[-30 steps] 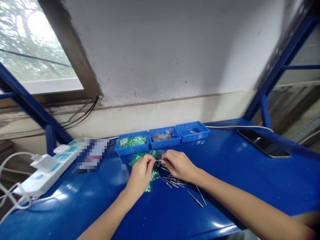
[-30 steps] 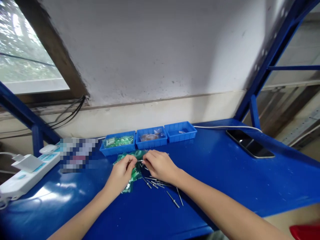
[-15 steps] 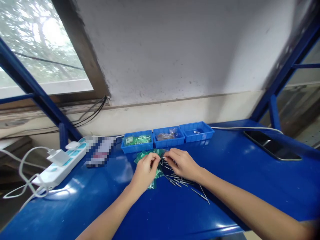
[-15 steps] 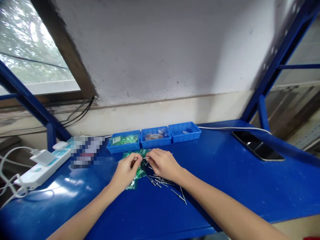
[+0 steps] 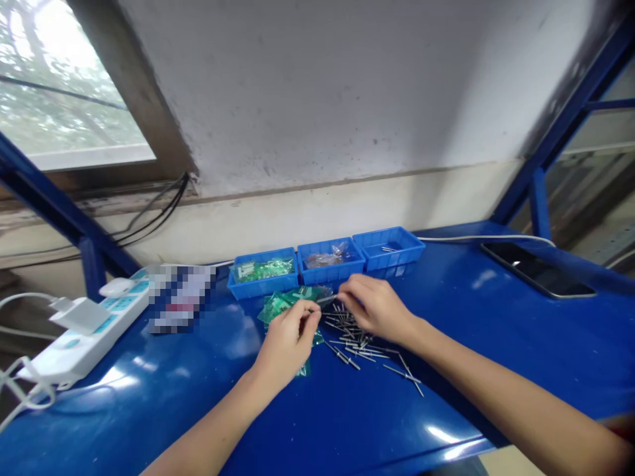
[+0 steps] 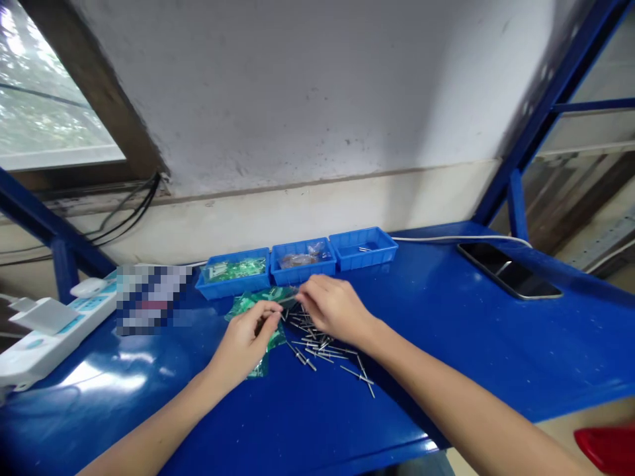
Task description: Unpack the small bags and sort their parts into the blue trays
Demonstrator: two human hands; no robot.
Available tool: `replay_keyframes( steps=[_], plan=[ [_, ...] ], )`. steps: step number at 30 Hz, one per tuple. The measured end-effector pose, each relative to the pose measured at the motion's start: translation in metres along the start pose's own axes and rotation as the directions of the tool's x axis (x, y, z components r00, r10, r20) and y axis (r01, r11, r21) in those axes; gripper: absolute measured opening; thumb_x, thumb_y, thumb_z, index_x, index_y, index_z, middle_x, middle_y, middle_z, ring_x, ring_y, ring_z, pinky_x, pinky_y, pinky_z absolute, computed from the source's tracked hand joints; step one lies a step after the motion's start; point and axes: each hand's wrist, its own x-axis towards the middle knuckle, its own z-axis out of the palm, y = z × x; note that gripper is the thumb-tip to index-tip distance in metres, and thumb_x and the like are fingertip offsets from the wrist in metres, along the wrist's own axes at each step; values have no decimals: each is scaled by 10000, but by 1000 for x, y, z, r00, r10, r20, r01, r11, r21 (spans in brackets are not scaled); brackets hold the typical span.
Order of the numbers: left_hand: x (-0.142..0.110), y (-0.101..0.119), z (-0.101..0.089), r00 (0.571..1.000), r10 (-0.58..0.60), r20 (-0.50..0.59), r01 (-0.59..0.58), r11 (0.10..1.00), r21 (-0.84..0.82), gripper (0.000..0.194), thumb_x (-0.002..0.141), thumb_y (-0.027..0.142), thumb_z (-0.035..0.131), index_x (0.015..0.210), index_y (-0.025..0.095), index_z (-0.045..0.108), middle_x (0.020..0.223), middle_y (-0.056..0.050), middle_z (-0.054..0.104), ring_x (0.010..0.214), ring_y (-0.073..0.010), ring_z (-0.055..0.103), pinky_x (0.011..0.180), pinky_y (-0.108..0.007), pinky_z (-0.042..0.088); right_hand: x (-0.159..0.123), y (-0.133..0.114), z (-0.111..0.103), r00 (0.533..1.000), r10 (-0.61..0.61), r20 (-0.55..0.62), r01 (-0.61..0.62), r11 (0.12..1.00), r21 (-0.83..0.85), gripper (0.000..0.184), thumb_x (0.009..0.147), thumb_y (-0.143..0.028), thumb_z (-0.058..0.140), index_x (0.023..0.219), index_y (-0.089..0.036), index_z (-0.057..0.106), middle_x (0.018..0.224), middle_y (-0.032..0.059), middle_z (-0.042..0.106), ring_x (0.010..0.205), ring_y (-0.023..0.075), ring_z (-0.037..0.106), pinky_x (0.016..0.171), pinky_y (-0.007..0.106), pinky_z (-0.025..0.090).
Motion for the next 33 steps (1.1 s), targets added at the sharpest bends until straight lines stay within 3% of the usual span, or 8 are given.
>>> replay_keyframes(
  steps=[3,5,8,13,19,26,30,33],
  plan=[
    [-5,9,-6,982,177,62,-180,983,46,207,908,252,409,1081,211,515,875,-37,587,790,-166,559,692,-283,438,0,32,-18,937,229,-263,-266,957,-114,239,911,-304,397,798,-165,556,696,45,591,623,140,541,600,250,387],
    [-9,16,-10,927,322,194,-345,933,99,211,882,219,461,1076,227,542,980,-51,575,923,-196,530,793,-333,427,-2,56,-29,809,430,-399,-532,825,-190,233,875,-371,457,903,-170,572,633,21,580,571,157,540,561,259,364],
    [-14,22,-10,843,396,363,-474,866,156,172,855,229,539,1017,257,589,1043,-36,561,994,-222,491,848,-391,391,-5,78,-34,731,579,-361,-672,703,-234,343,834,-400,504,1081,-165,539,641,21,604,578,195,568,534,267,347],
    [-15,23,0,836,379,397,-476,861,180,100,885,195,503,892,214,600,916,-22,600,916,-197,508,784,-352,391,-3,52,-16,854,498,-152,-516,847,-124,306,872,-377,454,1063,-162,560,621,9,589,570,171,564,569,265,390],
    [-5,13,2,942,311,125,-323,942,95,171,922,212,427,888,195,594,850,-28,637,821,-173,521,756,-309,418,-1,-10,-3,968,246,42,-249,957,151,273,912,-346,414,1071,-180,563,720,20,616,629,140,569,622,255,430],
    [5,-3,-4,994,70,-82,-77,993,-86,186,864,201,467,1018,208,569,842,-30,626,818,-174,565,766,-327,458,-7,-27,7,991,45,128,-68,980,187,251,876,-276,493,1101,-179,539,804,53,628,693,153,568,601,253,423],
    [3,3,0,997,-74,3,67,876,-477,221,847,259,476,1059,197,488,751,7,565,619,-122,553,538,-235,461,-7,-27,10,993,-11,121,-11,982,187,193,864,-232,499,1047,-180,532,792,48,615,673,150,551,588,251,403],
    [3,6,-1,997,-54,60,79,816,-572,244,825,268,525,1048,184,476,700,27,555,568,-96,518,520,-210,423,-7,-29,10,993,-60,105,35,972,230,115,863,-192,485,967,-183,533,777,39,599,659,139,529,597,247,391]
  ],
)
